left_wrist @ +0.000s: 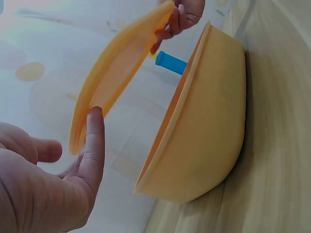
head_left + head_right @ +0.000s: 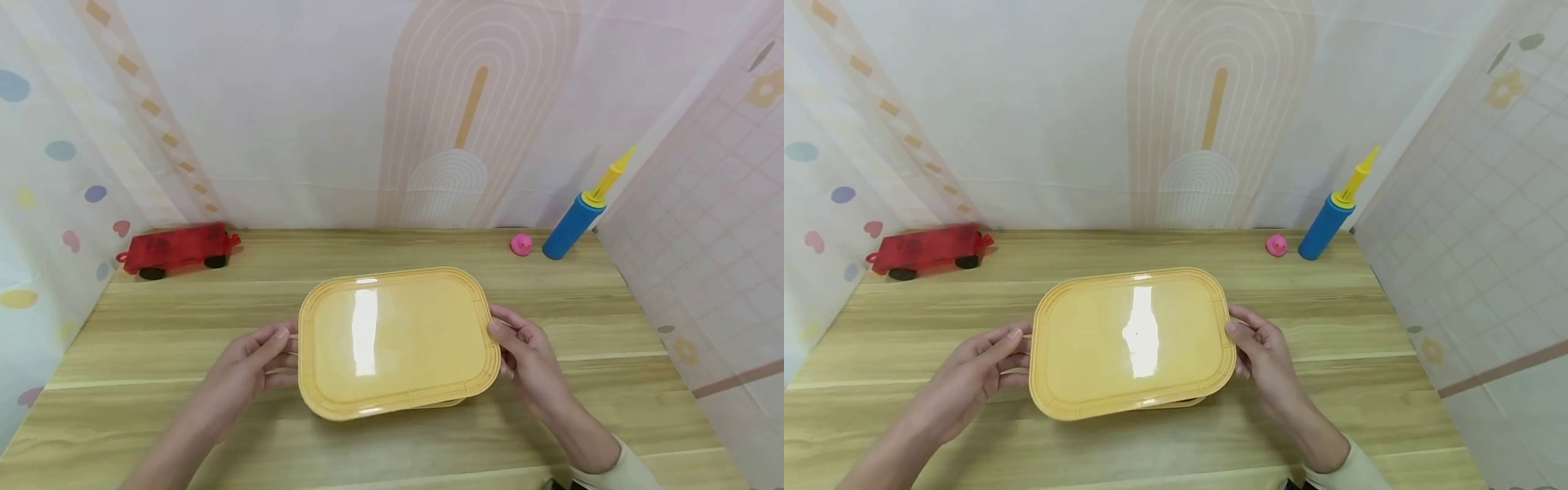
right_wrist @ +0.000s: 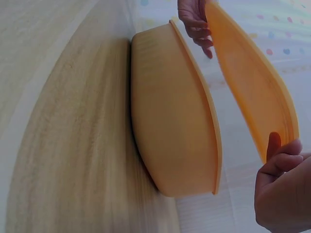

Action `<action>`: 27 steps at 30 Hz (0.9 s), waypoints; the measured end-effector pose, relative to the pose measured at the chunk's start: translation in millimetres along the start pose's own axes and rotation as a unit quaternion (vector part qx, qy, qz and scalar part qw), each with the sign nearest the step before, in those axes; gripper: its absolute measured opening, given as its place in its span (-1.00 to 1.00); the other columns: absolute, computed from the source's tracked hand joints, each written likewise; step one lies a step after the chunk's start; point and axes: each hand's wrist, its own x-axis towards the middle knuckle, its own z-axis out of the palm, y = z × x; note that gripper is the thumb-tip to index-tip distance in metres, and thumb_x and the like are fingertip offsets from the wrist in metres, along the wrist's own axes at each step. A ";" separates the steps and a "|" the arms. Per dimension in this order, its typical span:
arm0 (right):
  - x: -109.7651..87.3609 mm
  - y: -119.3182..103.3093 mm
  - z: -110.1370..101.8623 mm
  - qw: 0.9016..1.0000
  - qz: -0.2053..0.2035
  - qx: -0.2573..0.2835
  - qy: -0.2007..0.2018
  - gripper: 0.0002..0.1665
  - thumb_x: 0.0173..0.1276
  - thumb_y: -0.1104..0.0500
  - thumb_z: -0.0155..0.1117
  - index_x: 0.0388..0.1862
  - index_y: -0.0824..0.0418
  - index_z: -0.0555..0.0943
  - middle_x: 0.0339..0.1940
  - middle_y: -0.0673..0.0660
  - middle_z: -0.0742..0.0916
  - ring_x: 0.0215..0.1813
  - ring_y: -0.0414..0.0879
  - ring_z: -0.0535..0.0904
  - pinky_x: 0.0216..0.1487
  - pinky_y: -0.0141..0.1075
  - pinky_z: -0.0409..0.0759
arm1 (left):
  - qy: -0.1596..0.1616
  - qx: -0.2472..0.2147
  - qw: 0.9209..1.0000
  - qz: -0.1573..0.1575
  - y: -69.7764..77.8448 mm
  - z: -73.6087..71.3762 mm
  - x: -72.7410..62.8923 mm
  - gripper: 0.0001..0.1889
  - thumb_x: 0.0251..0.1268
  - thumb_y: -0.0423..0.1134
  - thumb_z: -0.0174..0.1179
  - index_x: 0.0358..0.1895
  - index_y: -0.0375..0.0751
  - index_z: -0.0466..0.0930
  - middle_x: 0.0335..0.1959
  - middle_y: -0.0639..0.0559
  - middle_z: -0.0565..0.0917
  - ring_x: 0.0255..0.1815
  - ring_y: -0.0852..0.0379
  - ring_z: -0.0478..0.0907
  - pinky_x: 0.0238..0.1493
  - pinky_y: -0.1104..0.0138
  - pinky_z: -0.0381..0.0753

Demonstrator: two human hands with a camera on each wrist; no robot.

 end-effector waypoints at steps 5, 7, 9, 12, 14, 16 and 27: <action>0.1 0.4 -2.0 1.000 0.013 0.024 0.005 -0.72 0.82 0.22 0.09 0.34 0.10 0.63 -0.31 -0.09 0.83 -0.54 -0.35 0.44 -0.52 -0.54 0.33 | 0.029 0.008 1.000 -0.006 1.8 7.3 -1.7 -0.47 0.84 -0.27 0.05 0.58 -0.65 0.33 0.15 -0.05 0.77 0.04 0.18 0.77 0.07 0.29 0.89; 0.7 0.9 -3.5 0.999 0.017 0.031 -0.005 -0.74 0.83 0.21 0.07 0.32 0.13 0.62 -0.32 -0.09 0.82 -0.54 -0.34 0.44 -0.51 -0.53 0.32 | 0.037 0.012 0.999 0.000 2.3 8.6 -1.4 -0.47 0.82 -0.29 0.10 0.57 -0.65 0.35 0.20 -0.09 0.77 0.05 0.19 0.78 0.07 0.30 0.88; 1.3 1.4 -5.2 0.999 0.021 0.034 -0.017 -0.76 0.84 0.19 0.06 0.27 0.16 0.63 -0.33 -0.08 0.81 -0.52 -0.33 0.44 -0.50 -0.52 0.33 | 0.043 0.009 0.999 0.003 2.3 8.8 -0.4 -0.48 0.81 -0.30 0.11 0.55 -0.65 0.38 0.19 -0.09 0.77 0.06 0.19 0.77 0.09 0.31 0.87; 1.6 2.0 -7.0 0.998 0.033 0.041 -0.018 -0.76 0.85 0.17 0.06 0.16 0.15 0.68 -0.37 -0.08 0.76 -0.51 -0.33 0.45 -0.49 -0.52 0.34 | 0.052 -0.011 0.999 0.002 1.8 7.2 2.1 -0.60 0.80 -0.31 0.13 0.42 -0.59 0.55 0.06 0.00 0.81 0.03 0.18 0.78 0.09 0.30 0.88; 1.2 1.8 -7.4 0.998 0.041 0.047 -0.006 -0.75 0.84 0.17 0.08 0.07 0.10 0.73 -0.42 -0.09 0.71 -0.49 -0.33 0.44 -0.49 -0.53 0.36 | 0.060 -0.033 0.998 0.004 1.3 5.7 3.9 -0.73 0.78 -0.34 0.14 0.24 -0.46 0.70 -0.04 0.05 0.82 0.00 0.17 0.78 0.08 0.30 0.88; 0.7 1.3 -7.3 0.997 0.048 0.057 0.011 -0.72 0.83 0.19 0.11 -0.02 0.04 0.77 -0.44 -0.11 0.65 -0.47 -0.33 0.43 -0.48 -0.55 0.35 | 0.068 -0.057 0.996 0.013 0.5 4.9 5.4 -0.81 0.77 -0.37 0.15 0.03 -0.31 0.78 -0.12 0.07 0.82 -0.04 0.16 0.79 0.05 0.29 0.89; 2.0 -12.5 -1.9 0.995 -0.035 0.077 0.050 -0.62 0.77 0.29 0.18 -0.13 0.00 0.88 -0.60 -0.13 0.59 -0.60 -0.30 0.30 -0.55 -0.49 0.18 | 0.145 -0.074 0.983 0.081 2.8 12.8 4.5 -0.72 0.63 -0.44 0.31 -0.24 -0.03 0.92 -0.37 0.12 0.77 -0.27 0.21 0.69 -0.15 0.40 0.80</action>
